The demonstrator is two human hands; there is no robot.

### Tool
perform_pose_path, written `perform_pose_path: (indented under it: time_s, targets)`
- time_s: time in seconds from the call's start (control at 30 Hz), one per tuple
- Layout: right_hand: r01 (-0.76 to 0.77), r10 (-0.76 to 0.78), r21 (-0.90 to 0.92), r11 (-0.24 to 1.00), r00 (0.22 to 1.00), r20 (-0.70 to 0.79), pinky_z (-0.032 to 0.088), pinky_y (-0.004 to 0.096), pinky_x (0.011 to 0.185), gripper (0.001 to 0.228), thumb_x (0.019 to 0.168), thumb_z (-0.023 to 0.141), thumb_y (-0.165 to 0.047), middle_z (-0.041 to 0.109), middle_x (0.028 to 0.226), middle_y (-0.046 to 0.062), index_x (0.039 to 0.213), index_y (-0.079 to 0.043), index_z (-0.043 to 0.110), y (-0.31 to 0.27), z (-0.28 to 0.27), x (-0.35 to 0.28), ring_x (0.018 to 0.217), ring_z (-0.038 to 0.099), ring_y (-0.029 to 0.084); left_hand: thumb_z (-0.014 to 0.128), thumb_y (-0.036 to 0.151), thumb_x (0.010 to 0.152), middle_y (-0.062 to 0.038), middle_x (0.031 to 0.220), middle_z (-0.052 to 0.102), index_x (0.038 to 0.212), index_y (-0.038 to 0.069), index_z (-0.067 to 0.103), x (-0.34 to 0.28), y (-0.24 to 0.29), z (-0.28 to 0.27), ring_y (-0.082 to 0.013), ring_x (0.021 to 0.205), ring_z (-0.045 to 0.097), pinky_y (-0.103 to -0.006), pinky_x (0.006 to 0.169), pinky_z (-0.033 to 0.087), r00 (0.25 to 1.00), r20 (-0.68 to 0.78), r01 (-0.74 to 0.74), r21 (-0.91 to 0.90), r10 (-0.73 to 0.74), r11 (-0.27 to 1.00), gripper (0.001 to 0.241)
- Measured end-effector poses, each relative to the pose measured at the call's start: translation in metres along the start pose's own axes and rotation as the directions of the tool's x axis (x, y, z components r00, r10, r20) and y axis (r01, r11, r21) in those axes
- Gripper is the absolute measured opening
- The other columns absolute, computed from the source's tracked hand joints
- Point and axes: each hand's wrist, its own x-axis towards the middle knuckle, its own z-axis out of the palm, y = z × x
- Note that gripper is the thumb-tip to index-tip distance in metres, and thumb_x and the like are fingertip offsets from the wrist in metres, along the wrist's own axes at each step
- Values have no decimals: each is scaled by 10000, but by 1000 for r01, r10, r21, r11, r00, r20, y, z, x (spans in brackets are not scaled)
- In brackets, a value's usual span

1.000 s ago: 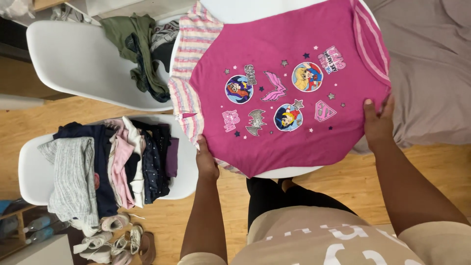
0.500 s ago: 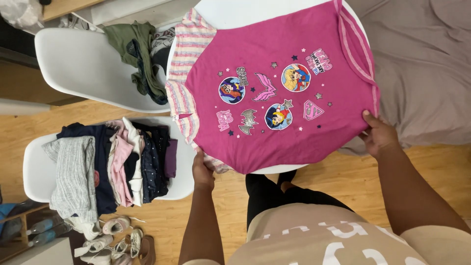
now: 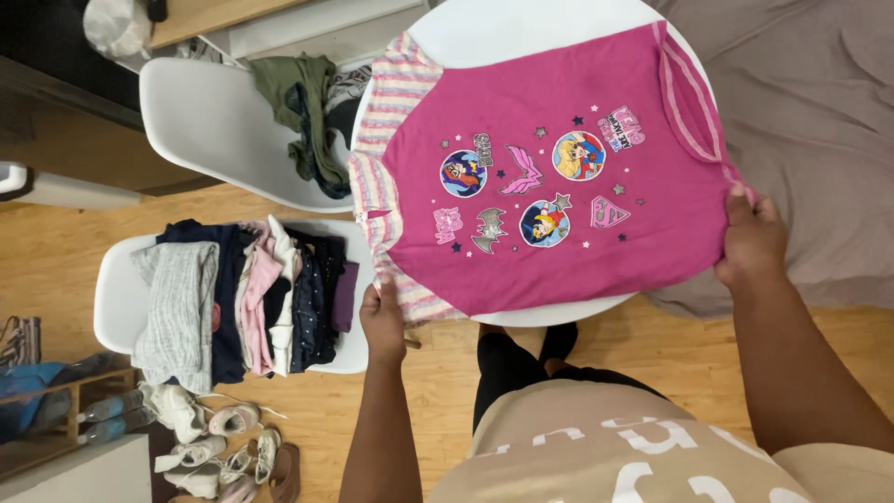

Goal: The person folds a grey long-sleeved shirt on a white round table, smoothing it out and folding it into a compact rectangle. They then pick up a pink t-shirt with cartoon graphics, lay it flat on the table, and fold it similarly.

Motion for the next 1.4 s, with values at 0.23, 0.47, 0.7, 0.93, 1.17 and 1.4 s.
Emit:
perform_pose_path:
  time_s: [0.23,0.47,0.7,0.93,1.17,1.4]
  targets:
    - [29,-28,6,1000,997,-72,604,347,856,269,1094,610,-324,693,1148,39,1229,-91,606,-22,-1,-9,974,662,128,547,327,1087,43,812,625,1042,31,668,-9,25,7,-54,734,527,-266,651,478,961,-51,-260,165,271,951,323]
    - [-137,129,-14,990,960,-248,621,317,868,224,1055,647,-205,699,1175,59,1239,-88,595,3,-24,1,1014,709,153,578,435,1035,-194,789,686,981,-22,666,-11,25,-11,-259,687,610,-416,688,506,979,-87,-78,680,185,729,468]
    - [-76,87,59,995,974,-208,626,331,883,206,1030,645,-191,673,1162,10,1225,-156,587,-6,-17,2,1020,679,134,646,355,1014,-151,871,718,994,-18,685,8,58,-8,-203,761,625,-375,732,521,960,-67,-186,577,273,795,376]
    - [-137,169,157,978,963,-212,604,382,936,231,1063,633,-298,682,1166,21,1217,-126,637,-46,9,-16,1045,666,151,702,235,1006,-126,1029,661,1278,8,578,43,69,3,-159,893,604,-300,771,528,974,-78,-187,266,214,946,375]
    - [-143,211,348,927,963,-166,563,383,1004,258,1042,654,-171,714,1181,82,1247,-19,615,-29,0,21,1092,720,185,641,238,983,-104,1075,685,1369,88,514,47,129,27,-184,896,659,-336,686,557,994,-29,104,150,-101,983,433]
    - [-19,58,433,901,995,-76,589,329,1018,361,1035,666,-21,670,1249,97,1386,-32,578,-34,26,26,1092,698,182,613,215,978,-106,1180,688,1485,136,361,98,147,56,-183,900,680,-336,671,571,976,16,219,-52,-218,974,572]
